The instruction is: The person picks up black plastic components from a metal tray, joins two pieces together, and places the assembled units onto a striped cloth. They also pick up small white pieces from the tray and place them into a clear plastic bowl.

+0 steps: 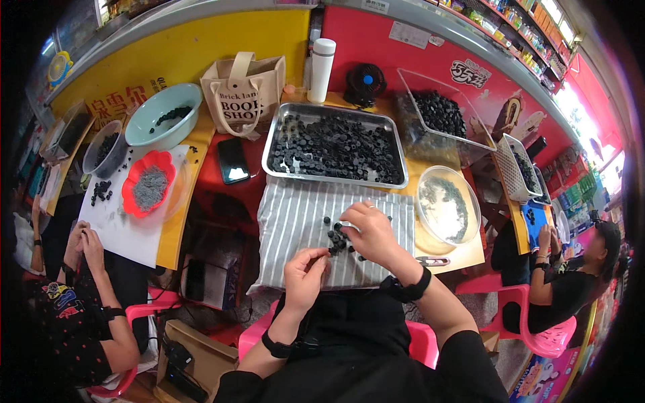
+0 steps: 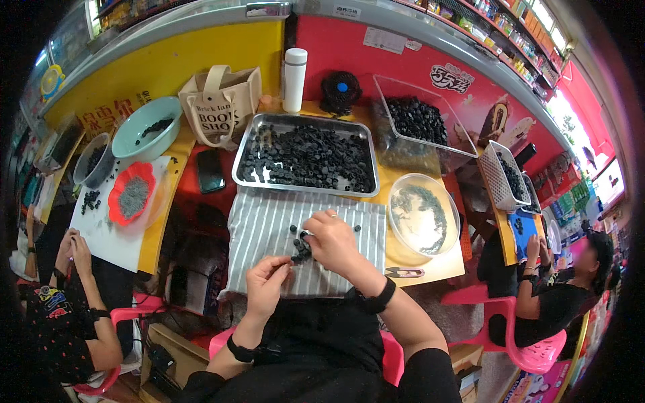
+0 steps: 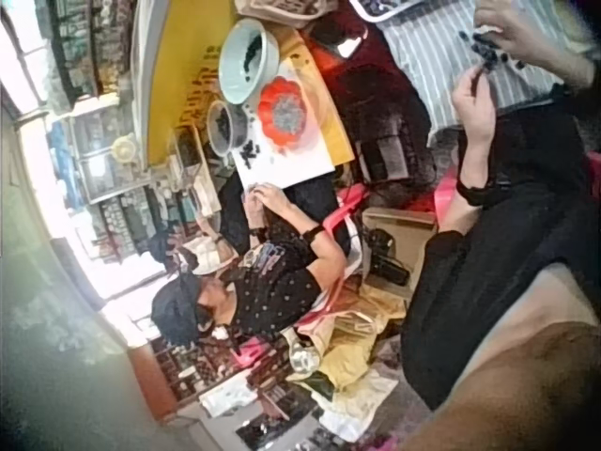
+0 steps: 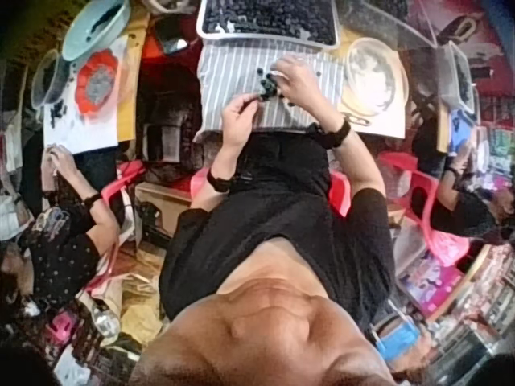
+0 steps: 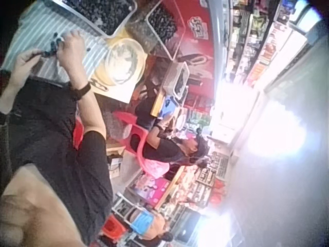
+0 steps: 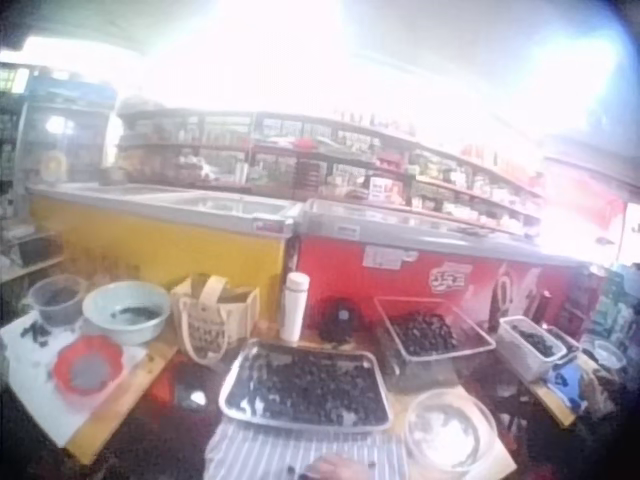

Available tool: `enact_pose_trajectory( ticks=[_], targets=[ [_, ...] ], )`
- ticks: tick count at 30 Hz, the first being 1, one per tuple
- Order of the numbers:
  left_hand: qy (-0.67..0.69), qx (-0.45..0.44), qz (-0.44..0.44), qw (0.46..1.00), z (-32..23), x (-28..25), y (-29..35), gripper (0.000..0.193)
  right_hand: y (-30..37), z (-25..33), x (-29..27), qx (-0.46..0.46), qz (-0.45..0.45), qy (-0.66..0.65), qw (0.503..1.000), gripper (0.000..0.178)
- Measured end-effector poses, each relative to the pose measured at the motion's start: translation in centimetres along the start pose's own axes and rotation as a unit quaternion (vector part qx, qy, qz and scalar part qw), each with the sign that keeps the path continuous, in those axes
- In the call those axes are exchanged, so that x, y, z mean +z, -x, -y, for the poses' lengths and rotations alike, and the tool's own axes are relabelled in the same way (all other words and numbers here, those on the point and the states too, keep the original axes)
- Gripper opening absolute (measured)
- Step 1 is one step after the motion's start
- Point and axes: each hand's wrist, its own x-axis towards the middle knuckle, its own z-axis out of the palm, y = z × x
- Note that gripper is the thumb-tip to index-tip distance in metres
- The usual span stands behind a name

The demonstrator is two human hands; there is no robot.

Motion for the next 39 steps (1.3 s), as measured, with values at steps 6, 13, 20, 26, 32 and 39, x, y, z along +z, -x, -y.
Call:
enact_pose_trajectory(
  ticks=[6, 13, 20, 26, 32, 39],
  targets=[
    [0.008, 0.0, 0.015, 1.0, 0.2, -0.3, 0.1, 0.017, -0.4, -0.9, 1.9, -0.002, 0.087, 0.049, 0.995, 0.017],
    [0.029, -0.042, 0.049, 0.998, -0.4, -0.5, 0.2, 0.018, 4.2, 3.6, -1.7, 0.098, -0.046, -0.229, 0.967, 0.027],
    [0.288, -0.213, 0.178, 0.916, -1.2, 1.6, 1.0, 0.03, 8.2, 5.9, -1.0, -0.008, -0.146, -0.112, 0.983, 0.039],
    [0.329, -0.21, 0.209, 0.897, 0.2, 2.5, 0.3, 0.028, 9.2, 4.2, -3.7, 0.056, -0.15, -0.129, 0.979, 0.034],
    [0.292, -0.167, 0.163, 0.927, 0.8, 1.2, -0.5, 0.024, 10.4, -4.6, -9.8, 0.269, -0.218, -0.048, 0.937, 0.014],
    [0.285, -0.142, 0.197, 0.927, 1.0, 1.8, -0.9, 0.023, 11.2, -14.7, -12.9, 0.38, -0.049, 0.045, 0.923, 0.02]
  ],
)
